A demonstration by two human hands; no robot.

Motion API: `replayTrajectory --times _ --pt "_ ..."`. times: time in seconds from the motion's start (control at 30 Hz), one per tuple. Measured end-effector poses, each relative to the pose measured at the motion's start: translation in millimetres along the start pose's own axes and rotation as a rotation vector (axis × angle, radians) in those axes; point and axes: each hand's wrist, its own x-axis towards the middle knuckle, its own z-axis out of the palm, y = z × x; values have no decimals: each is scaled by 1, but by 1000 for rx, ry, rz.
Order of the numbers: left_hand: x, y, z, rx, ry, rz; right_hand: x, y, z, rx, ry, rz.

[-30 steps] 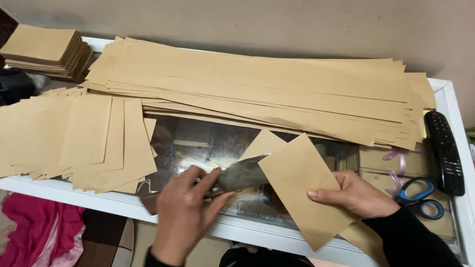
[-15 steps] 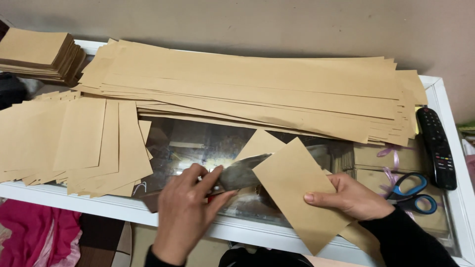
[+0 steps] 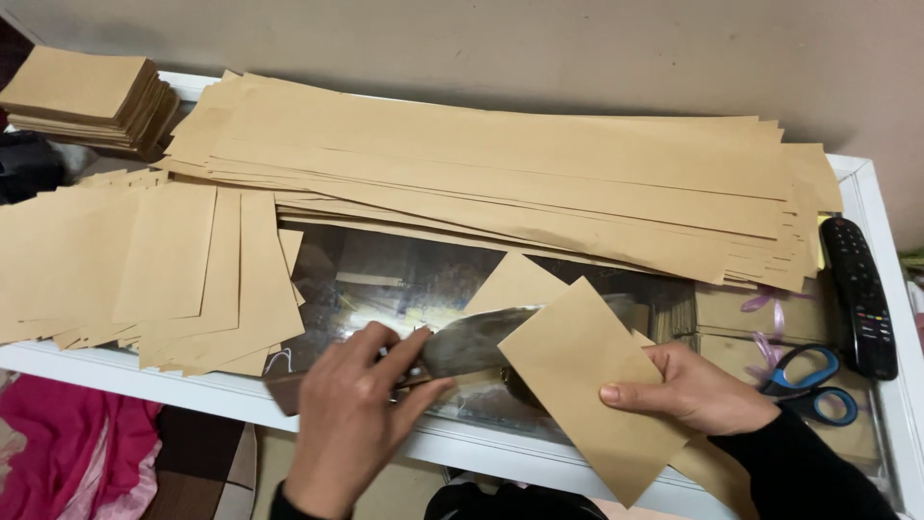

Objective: Fold long strips of brown paper and use a knife and a lighter to create sharp creases.

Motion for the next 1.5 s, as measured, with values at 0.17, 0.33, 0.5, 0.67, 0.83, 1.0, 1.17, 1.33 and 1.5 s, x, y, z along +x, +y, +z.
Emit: replayTrajectory --times 0.17,0.33,0.5,0.67,0.83,1.0,1.17,1.33,1.5 --pt "12 20 6 -54 42 108 0 0 12 0 -52 21" --pt "14 18 8 -62 31 100 -3 -2 14 -73 -89 -35" --pt "14 10 2 -28 23 68 -3 -2 11 -74 -85 -42" --pt "6 -12 1 20 -55 -41 6 8 1 -61 -100 -37" --pt "4 -38 -17 90 130 -120 9 14 -5 -81 -104 -5" --pt "-4 -57 6 176 212 -299 9 2 3 -51 -61 -30" --pt "-10 -67 42 159 42 -540 8 -10 15 19 -24 -8" --pt "-21 -73 62 223 124 -444 10 -16 27 72 -23 -23" --pt "-8 -5 53 -102 304 -304 7 -35 55 127 26 -11"
